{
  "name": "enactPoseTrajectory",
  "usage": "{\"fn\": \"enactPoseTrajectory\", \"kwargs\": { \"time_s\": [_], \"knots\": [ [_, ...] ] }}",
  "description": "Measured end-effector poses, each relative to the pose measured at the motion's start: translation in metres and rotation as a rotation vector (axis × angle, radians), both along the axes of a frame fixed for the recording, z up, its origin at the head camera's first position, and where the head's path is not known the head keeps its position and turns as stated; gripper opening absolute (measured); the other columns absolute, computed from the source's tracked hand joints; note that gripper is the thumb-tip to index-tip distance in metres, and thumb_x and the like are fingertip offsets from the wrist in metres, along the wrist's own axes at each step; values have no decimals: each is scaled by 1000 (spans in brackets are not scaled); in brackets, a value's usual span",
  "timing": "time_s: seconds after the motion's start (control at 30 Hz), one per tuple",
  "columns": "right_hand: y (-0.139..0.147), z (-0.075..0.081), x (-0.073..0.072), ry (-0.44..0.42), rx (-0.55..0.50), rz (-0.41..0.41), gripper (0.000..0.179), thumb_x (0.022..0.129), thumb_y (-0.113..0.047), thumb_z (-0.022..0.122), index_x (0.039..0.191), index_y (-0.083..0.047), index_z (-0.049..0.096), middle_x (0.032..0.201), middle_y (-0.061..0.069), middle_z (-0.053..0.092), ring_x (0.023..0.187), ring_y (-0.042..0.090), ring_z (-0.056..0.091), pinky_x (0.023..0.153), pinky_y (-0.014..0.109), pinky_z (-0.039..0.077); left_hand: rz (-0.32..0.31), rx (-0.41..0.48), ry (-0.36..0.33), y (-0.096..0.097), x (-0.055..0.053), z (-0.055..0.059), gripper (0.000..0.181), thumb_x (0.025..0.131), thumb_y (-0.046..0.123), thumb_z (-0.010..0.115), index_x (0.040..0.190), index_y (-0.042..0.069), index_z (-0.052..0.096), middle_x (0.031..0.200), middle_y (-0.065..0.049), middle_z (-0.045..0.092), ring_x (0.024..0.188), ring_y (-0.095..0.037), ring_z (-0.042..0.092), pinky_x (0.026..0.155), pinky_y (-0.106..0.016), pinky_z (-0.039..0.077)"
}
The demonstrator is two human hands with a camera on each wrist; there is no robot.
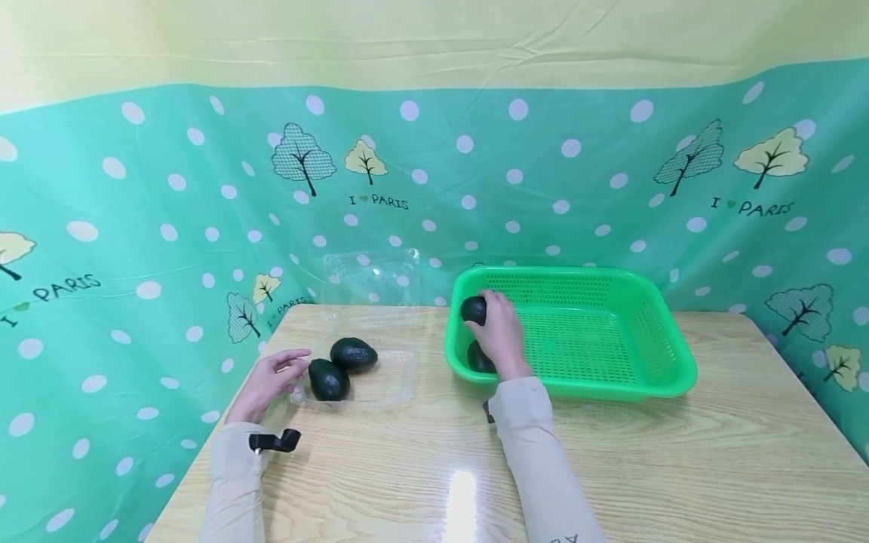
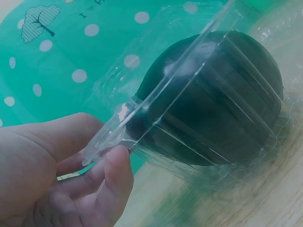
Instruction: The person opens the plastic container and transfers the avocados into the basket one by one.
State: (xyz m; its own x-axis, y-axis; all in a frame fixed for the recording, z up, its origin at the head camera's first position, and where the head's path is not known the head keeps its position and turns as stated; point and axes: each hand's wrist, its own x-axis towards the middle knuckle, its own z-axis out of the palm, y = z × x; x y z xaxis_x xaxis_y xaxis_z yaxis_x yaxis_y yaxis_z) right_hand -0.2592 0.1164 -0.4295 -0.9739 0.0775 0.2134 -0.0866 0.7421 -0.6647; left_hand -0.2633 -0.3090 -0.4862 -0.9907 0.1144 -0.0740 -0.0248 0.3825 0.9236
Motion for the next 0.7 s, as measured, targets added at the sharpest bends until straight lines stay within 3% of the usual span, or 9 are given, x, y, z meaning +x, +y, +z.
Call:
{"fn": "enactPoseTrajectory", "kwargs": {
  "time_s": [0.7],
  "knots": [
    [7,-12,-4,-47,59,-7,63,91,-10,70,145,2,41,144,27,44,134,45,41,110,59,37,-8,-9,2,-1,1,0,43,99,12,57,140,0,51,124,-26,60,98,-31,65,71,-29,59]
  ]
}}
